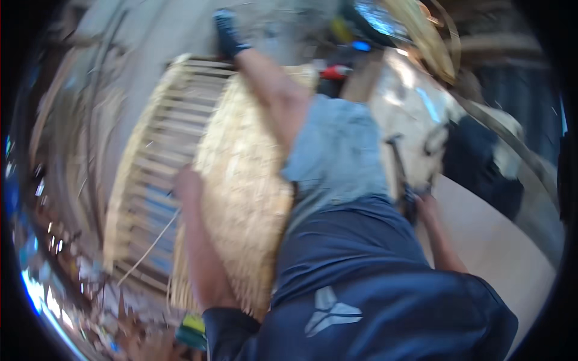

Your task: Weaving and assembling a bamboo or rattan birdcage.

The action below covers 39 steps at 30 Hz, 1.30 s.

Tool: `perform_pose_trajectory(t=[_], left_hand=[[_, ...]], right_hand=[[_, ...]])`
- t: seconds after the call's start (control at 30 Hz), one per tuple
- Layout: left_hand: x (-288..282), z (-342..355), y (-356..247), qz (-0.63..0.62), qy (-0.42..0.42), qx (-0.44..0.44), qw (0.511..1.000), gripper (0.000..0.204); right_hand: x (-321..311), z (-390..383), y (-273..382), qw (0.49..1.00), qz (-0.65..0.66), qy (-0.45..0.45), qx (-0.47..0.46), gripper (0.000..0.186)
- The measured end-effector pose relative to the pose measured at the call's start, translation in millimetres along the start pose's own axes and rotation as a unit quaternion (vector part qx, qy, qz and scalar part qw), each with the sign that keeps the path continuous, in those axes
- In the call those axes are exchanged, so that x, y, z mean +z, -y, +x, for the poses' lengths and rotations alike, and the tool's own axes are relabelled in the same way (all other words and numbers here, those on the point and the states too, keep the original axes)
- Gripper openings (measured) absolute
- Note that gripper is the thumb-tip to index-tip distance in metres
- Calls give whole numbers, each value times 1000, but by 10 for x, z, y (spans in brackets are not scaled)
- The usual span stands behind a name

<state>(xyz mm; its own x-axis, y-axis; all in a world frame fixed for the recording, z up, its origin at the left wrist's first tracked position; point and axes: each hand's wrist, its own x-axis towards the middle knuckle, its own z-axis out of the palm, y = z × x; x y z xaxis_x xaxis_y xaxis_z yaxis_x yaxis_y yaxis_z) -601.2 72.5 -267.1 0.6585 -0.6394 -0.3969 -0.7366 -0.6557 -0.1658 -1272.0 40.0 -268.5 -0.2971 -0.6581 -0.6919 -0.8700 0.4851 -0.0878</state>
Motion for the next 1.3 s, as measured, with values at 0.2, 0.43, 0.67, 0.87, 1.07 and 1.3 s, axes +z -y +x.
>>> perform_pose_trajectory(t=[0.2, 0.43, 0.67, 0.87, 1.07, 1.3], left_hand=[[-239, -234, -94, -75, 5, 7, 997, 32], [-413, 96, -571, -70, -64, 23, 995, 27], [-146, 322, -771, -38, 38, 5, 999, 28], [-389, -300, -215, -58, -138, 54, 987, 31], [-707, -1176, 761, -133, -156, 8, 979, 19], [-834, -1520, 895, -112, -24, -167, 979, 23]], right_hand=[[-84, -159, 314, 989, -120, 9, -80, 29], [-353, -633, 485, 966, 202, -77, -145, 26], [-1098, -489, 1344, 911, 206, -239, -265, 23], [-1178, -773, 2807, 891, 298, 209, -269, 24], [-806, -866, 3158, 802, 242, 503, -212, 52], [-586, -809, 3103, 737, 283, 591, -165, 59]])
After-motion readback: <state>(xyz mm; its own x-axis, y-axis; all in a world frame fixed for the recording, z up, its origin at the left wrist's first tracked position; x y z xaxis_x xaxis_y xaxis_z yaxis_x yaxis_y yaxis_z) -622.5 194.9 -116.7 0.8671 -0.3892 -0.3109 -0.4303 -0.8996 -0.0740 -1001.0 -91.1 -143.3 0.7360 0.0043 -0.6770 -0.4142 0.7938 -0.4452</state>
